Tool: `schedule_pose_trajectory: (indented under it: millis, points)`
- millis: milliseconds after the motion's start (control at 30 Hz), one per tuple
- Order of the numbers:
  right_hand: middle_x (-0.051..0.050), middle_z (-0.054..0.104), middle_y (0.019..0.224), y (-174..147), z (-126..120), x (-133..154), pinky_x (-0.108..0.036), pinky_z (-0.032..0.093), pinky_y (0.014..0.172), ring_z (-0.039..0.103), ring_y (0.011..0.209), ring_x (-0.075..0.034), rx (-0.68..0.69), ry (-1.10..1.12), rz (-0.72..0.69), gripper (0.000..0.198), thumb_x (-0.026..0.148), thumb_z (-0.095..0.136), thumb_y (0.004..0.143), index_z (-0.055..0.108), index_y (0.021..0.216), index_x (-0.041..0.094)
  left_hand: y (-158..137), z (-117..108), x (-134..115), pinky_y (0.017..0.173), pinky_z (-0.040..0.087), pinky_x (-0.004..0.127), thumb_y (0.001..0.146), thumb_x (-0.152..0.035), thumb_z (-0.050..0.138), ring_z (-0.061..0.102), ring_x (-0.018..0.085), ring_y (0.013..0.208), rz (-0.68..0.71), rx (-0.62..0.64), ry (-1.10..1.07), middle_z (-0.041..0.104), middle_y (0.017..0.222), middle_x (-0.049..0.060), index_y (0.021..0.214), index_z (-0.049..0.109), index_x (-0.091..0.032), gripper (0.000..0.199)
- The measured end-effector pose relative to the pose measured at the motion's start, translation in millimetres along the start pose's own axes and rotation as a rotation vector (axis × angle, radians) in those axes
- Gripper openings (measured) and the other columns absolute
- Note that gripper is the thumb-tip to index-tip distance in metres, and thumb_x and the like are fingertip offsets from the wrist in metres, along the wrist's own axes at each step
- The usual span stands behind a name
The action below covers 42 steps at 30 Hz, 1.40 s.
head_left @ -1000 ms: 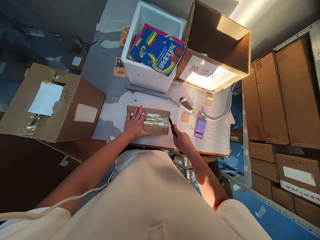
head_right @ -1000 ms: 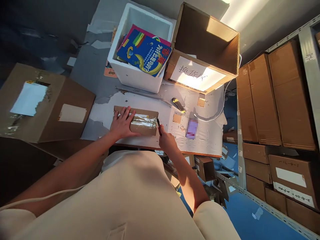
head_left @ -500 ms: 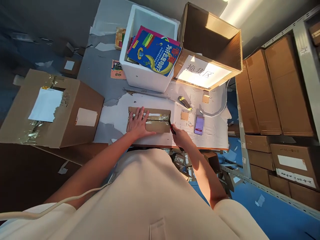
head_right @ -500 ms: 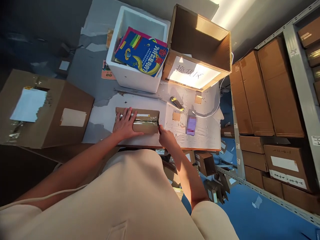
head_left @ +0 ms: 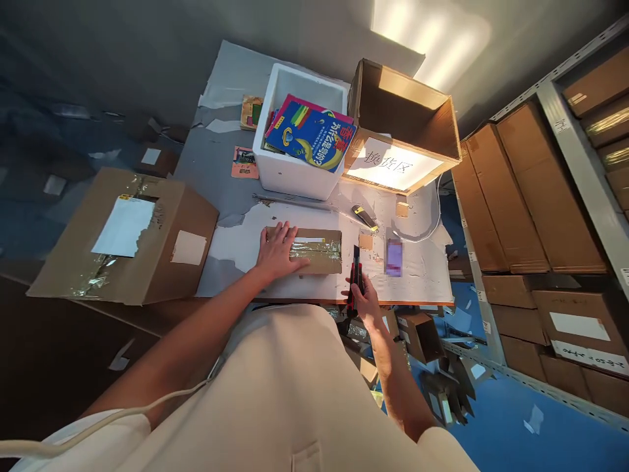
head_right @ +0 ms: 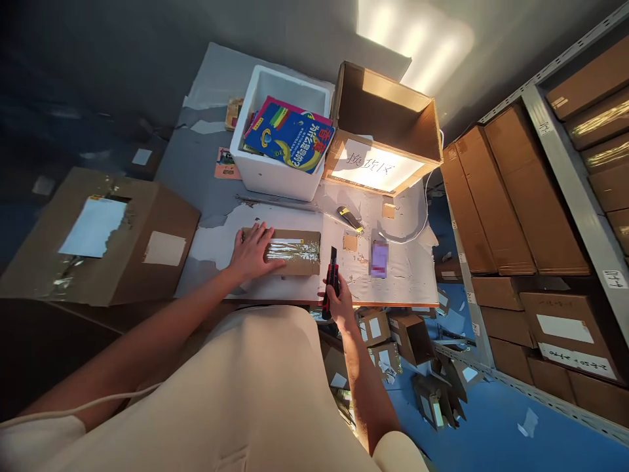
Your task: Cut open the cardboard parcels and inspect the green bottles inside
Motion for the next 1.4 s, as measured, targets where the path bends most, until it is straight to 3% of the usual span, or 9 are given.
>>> schedule_pose_trajectory:
  millis: [167,333,500,667,800,933,1067,1167,1400]
  points:
    - [-0.004,0.066,0.108,17,34,-29,-0.029,0.057,0.058,0.070,0.074,-0.016,-0.084,0.431,0.105,0.036,0.045,0.067,0.075,0.050,0.100,0.024,29,-12,78,0.101,0.040,0.038,0.088,-0.037,0.036,0.053,0.028,0.122,-0.219,0.021,-0.286,0.060,0.131,0.013,0.125,0.059,-0.013,0.050]
    - [-0.003,0.066,0.111,59,54,13,-0.031,0.058,0.071,0.070,0.086,-0.016,-0.069,0.446,-0.029,0.032,0.042,0.063,0.080,0.049,0.104,0.026,8,4,125,0.077,0.048,0.031,0.077,-0.042,0.050,0.065,0.021,0.082,-0.405,-0.019,-0.532,0.072,0.087,0.007,0.096,0.070,-0.016,0.037]
    - [-0.007,0.067,0.109,103,85,57,-0.031,0.056,0.074,0.065,0.097,-0.017,0.067,0.156,-0.099,0.031,0.043,0.049,0.089,0.050,0.112,0.023,-58,41,112,0.066,0.051,0.030,0.068,-0.053,0.061,0.063,0.019,0.070,-0.560,-0.055,-0.829,0.070,0.075,0.005,0.080,0.065,-0.018,0.038]
    - [-0.007,0.068,0.106,111,94,55,-0.032,0.055,0.074,0.064,0.095,-0.017,0.084,0.095,-0.085,0.032,0.044,0.048,0.089,0.051,0.113,0.022,-83,64,76,0.068,0.052,0.032,0.067,-0.052,0.064,0.065,0.020,0.071,-0.529,0.062,-0.838,0.069,0.072,0.003,0.073,0.062,-0.021,0.032]
    - [-0.007,0.066,0.112,92,76,36,-0.032,0.054,0.077,0.066,0.090,-0.016,0.056,0.157,-0.092,0.034,0.047,0.056,0.083,0.054,0.107,0.023,-60,49,87,0.079,0.053,0.035,0.065,-0.047,0.067,0.067,0.023,0.086,-0.508,0.055,-0.728,0.071,0.095,0.008,0.094,0.063,-0.019,0.041]
    - [-0.009,0.065,0.114,53,58,-12,-0.033,0.055,0.071,0.067,0.077,-0.016,0.032,0.282,0.039,0.043,0.051,0.068,0.074,0.056,0.102,0.021,5,19,101,0.080,0.053,0.034,0.073,-0.045,0.059,0.066,0.023,0.098,-0.411,-0.003,-0.657,0.064,0.119,0.014,0.115,0.059,-0.015,0.051]
    - [-0.009,0.068,0.106,12,67,-61,-0.039,0.056,0.068,0.069,0.081,-0.022,0.074,0.429,0.219,0.051,0.056,0.064,0.077,0.050,0.116,0.025,85,-9,92,0.091,0.049,0.035,0.081,-0.037,0.047,0.057,0.024,0.115,-0.160,-0.075,-0.560,0.056,0.134,0.013,0.127,0.056,-0.014,0.052]
    - [-0.008,0.069,0.105,-1,84,-73,-0.043,0.055,0.069,0.069,0.090,-0.025,0.125,0.486,0.269,0.058,0.060,0.055,0.081,0.041,0.130,0.031,119,-1,85,0.097,0.045,0.036,0.083,-0.033,0.043,0.056,0.024,0.116,-0.097,0.036,-0.538,0.063,0.125,0.010,0.123,0.061,-0.014,0.047]
    - [-0.006,0.067,0.110,29,77,-48,-0.042,0.054,0.074,0.067,0.100,-0.025,0.106,0.439,0.194,0.057,0.063,0.051,0.082,0.039,0.131,0.034,89,-2,121,0.086,0.048,0.031,0.081,-0.038,0.048,0.064,0.021,0.094,-0.261,-0.065,-0.586,0.071,0.104,0.009,0.111,0.066,-0.014,0.043]
Point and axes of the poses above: each hand's wrist, its own y-axis towards the middle knuckle, its own z-axis out of the palm, x = y × z, the point moved 10 cm from there along y, towards the middle knuckle
